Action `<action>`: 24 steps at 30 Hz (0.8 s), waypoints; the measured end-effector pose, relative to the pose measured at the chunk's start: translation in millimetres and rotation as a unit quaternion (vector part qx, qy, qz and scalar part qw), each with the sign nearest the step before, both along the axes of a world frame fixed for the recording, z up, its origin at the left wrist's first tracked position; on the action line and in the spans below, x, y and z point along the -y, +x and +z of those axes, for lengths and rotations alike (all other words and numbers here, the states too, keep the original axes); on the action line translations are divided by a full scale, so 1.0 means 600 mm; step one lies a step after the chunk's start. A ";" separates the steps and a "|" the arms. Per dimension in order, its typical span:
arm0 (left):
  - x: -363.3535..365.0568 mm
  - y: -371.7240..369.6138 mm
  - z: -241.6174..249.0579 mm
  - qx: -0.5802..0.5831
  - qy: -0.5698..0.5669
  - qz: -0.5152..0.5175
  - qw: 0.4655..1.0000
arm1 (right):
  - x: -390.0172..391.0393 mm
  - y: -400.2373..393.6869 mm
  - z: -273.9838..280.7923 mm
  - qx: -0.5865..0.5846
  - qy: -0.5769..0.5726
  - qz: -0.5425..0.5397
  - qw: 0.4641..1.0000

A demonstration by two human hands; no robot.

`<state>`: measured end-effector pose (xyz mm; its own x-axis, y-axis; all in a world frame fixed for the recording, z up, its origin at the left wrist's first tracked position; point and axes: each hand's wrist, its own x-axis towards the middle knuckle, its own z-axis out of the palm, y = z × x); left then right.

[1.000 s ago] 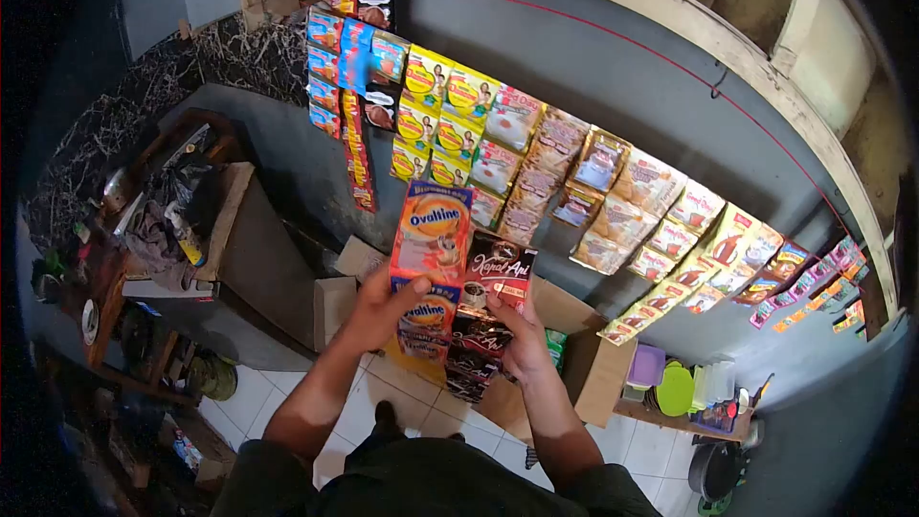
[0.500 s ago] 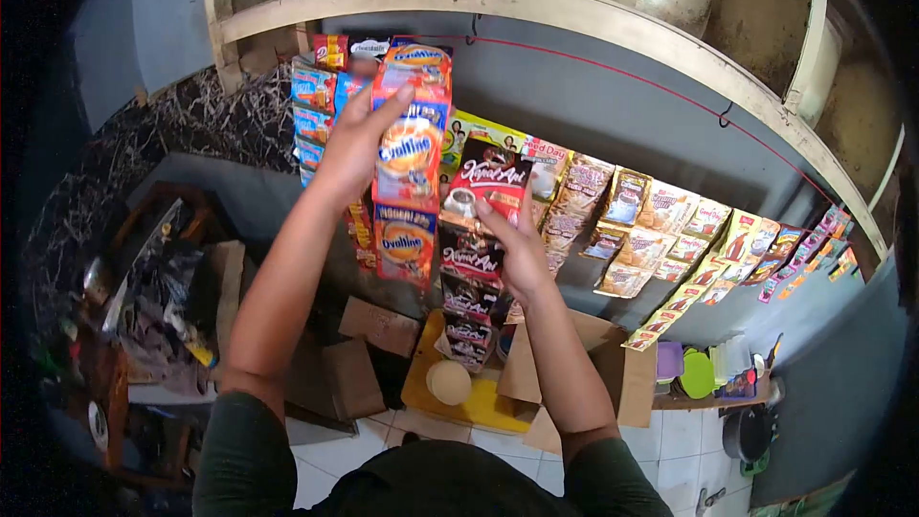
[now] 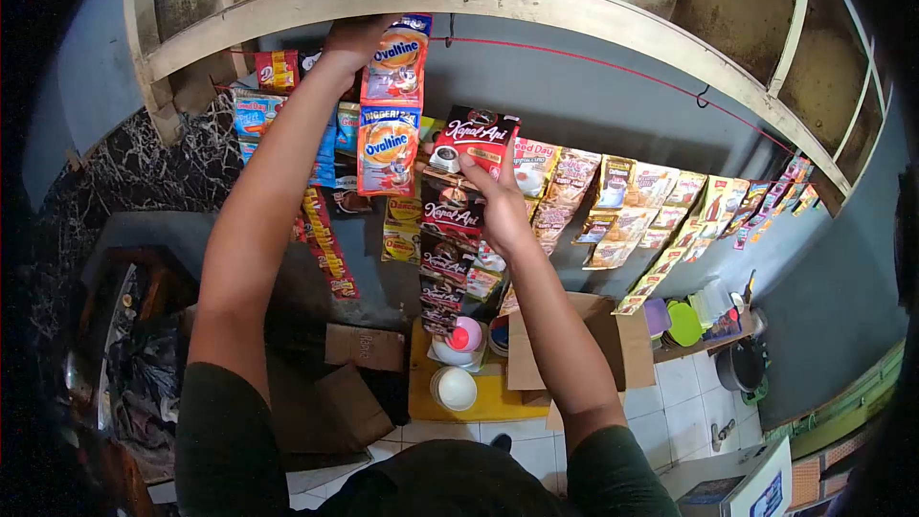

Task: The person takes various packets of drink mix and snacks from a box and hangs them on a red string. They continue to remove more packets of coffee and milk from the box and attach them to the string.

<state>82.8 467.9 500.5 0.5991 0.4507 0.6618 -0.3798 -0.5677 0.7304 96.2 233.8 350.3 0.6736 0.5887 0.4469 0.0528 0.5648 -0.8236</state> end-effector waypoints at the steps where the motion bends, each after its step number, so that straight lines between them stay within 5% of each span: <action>1: -0.021 0.017 -0.001 -0.015 0.106 0.070 0.992 | 0.002 0.003 -0.002 0.002 -0.001 -0.003 1.000; 3: -0.064 0.038 0.001 -0.049 0.216 0.148 0.964 | 0.008 0.016 -0.007 0.012 -0.012 0.005 1.000; 5: -0.135 0.084 -0.002 0.040 0.500 0.363 0.785 | 0.018 0.022 -0.007 0.010 0.010 0.033 0.999; 9: -0.095 0.039 0.003 0.025 0.461 0.281 0.841 | 0.047 0.025 0.003 -0.028 0.006 0.020 0.999; 13: -0.058 -0.001 -0.002 -0.107 0.453 0.338 0.818 | 0.073 0.033 0.011 -0.026 0.011 -0.026 0.999; 15: -0.064 -0.016 0.000 -0.142 0.336 0.157 0.918 | 0.093 0.019 0.033 -0.030 0.017 0.002 0.999; 16: -0.067 -0.021 -0.005 -0.141 0.336 0.155 0.918 | 0.107 0.011 0.049 -0.034 0.021 0.044 0.998; 18: -0.073 -0.033 -0.012 -0.082 0.347 -0.062 0.932 | 0.125 -0.008 0.076 -0.050 0.029 0.060 0.996; 24: -0.017 -0.072 0.021 -0.252 0.297 0.020 0.921 | 0.151 0.008 0.104 -0.042 0.030 0.077 0.996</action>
<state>39.5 478.0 513.0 0.8881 0.1270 0.4418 -0.0484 -0.9299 0.3646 101.0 143.4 412.7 0.6134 0.6622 0.4303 -0.1054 0.6086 -0.7864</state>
